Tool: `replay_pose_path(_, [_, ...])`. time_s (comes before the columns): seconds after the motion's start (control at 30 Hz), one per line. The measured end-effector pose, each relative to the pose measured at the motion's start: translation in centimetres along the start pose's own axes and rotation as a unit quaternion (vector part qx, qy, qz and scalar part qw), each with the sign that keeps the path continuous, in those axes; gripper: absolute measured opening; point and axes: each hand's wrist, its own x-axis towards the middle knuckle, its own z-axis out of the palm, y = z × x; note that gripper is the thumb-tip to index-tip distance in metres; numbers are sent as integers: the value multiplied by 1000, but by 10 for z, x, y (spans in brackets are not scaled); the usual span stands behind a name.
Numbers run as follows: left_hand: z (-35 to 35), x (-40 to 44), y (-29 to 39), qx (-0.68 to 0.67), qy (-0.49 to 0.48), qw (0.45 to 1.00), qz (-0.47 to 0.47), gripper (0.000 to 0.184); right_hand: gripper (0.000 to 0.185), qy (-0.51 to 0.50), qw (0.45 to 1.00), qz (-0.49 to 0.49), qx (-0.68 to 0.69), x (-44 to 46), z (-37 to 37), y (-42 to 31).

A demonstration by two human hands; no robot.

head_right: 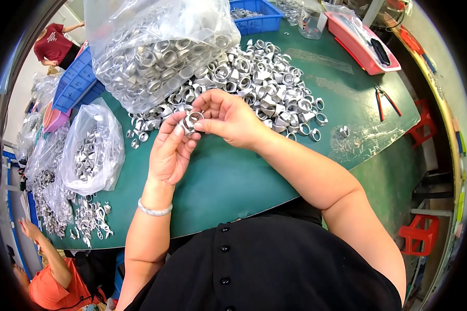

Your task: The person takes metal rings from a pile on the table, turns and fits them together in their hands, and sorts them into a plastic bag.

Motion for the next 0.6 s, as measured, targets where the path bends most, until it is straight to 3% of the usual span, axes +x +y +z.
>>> replay_pose_path(0.23, [-6,0,4,-73,21,992,-100,33,35,0,1000,16,9,-1,0,-2])
replay_pose_path(0.43, [-7,-1,3,-65,17,992,-104,35,36,-18,1000,-7,-4,0,0,2])
replay_pose_path(0.6, [1,-2,0,-46,41,993,-98,35,37,-17,987,-39,-153,-3,0,2])
